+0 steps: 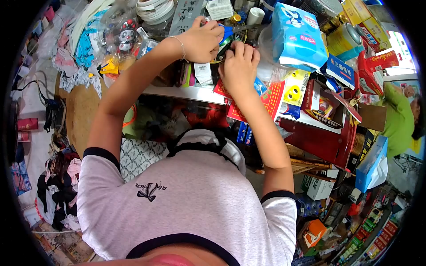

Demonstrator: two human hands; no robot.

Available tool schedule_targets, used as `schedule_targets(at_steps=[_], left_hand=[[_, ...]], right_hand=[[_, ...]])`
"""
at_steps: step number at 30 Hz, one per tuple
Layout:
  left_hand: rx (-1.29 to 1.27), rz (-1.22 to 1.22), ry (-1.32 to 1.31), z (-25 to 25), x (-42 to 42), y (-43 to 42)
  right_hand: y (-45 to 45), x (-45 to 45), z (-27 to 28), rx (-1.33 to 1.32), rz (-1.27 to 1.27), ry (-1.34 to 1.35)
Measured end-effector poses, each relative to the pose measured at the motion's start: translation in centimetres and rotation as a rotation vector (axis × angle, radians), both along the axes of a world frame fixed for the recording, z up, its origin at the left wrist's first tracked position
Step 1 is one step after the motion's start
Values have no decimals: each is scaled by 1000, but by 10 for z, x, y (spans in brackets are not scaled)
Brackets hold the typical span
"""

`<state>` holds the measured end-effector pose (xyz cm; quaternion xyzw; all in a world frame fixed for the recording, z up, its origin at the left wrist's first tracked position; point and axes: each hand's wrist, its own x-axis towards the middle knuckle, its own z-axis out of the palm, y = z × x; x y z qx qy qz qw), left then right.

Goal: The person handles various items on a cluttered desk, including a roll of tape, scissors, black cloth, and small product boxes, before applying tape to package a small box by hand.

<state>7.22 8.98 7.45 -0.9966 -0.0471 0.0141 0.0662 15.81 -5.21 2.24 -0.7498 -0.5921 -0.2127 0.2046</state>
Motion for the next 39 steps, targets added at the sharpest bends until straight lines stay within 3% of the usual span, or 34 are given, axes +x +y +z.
schedule_targets(at_steps=[5, 7, 21, 25, 28, 33, 39], left_hand=[[18, 38, 87, 9, -1, -8], [94, 56, 3, 6, 1, -9], [-64, 150, -91, -8, 9, -12], [98, 111, -167, -6, 8, -12], [168, 175, 14, 17, 5, -10], [56, 193, 23, 26, 2, -16], [-7, 159, 24, 19, 5, -17]], right_hand=[[-1, 0, 1, -29, 2, 81], [0, 1, -1, -32, 15, 101], [1, 0, 1, 34, 52, 126], [1, -2, 10, 40, 29, -16], [-1, 2, 17, -50, -3, -149], [2, 12, 13, -260, 43, -277], [1, 18, 23, -420, 66, -218]])
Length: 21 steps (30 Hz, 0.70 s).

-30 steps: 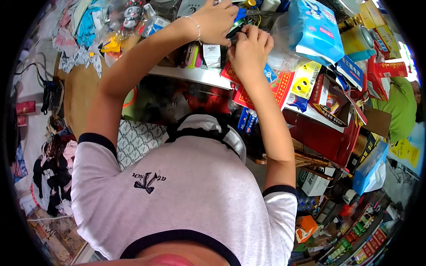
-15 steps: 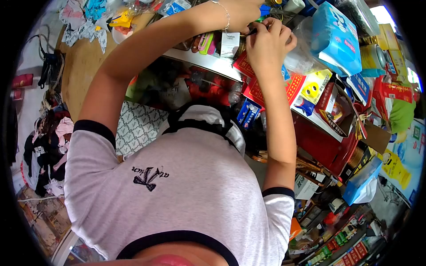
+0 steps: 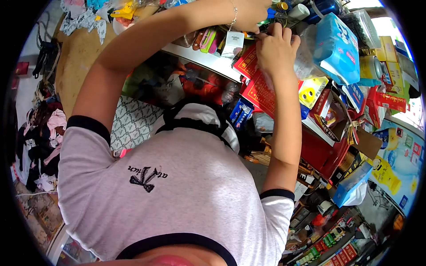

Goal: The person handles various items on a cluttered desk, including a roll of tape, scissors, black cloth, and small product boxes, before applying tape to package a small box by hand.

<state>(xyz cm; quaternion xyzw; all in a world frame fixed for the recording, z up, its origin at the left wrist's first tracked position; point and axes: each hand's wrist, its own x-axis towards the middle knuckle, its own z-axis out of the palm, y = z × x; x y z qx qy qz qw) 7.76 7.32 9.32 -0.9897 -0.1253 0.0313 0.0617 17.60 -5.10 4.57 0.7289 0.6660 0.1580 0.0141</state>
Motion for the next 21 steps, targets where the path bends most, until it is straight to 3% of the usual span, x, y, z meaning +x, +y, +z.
schedule_targets(at_steps=[7, 10, 12, 21], left_hand=[[24, -14, -11, -3, -8, -1], [99, 16, -100, -17, -5, -4], [175, -62, -359, -37, 4, 1], [335, -128, -426, -51, 9, 5]], right_hand=[[-5, 1, 6, -41, 12, 47], [-7, -3, 5, 13, 13, 75], [-9, -5, 6, 42, 3, 69], [-10, -7, 5, 126, 22, 133]])
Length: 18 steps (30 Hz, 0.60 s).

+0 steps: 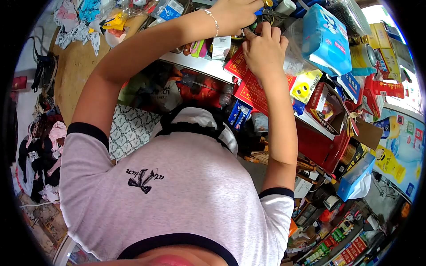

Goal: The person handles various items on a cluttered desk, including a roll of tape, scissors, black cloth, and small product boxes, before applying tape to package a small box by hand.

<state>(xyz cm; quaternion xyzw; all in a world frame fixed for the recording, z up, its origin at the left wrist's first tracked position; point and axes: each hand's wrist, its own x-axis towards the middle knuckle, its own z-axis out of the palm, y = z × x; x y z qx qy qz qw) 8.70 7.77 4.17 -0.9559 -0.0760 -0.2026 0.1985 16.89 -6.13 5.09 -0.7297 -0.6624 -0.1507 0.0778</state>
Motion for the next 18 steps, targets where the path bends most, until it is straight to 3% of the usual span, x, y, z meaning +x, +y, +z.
schedule_targets(at_steps=[7, 9, 13, 18], left_hand=[[-68, 9, -57, 17, -16, -8], [-144, 97, -39, 17, -18, -12], [-73, 120, -136, 23, -31, -19], [-270, 88, -245, 53, -52, -28]], right_hand=[[3, -5, 7, 192, 19, 149], [1, -4, 6, 353, 35, 220], [-4, -3, 8, 418, 41, 237], [0, -9, 1, 518, 86, 240]])
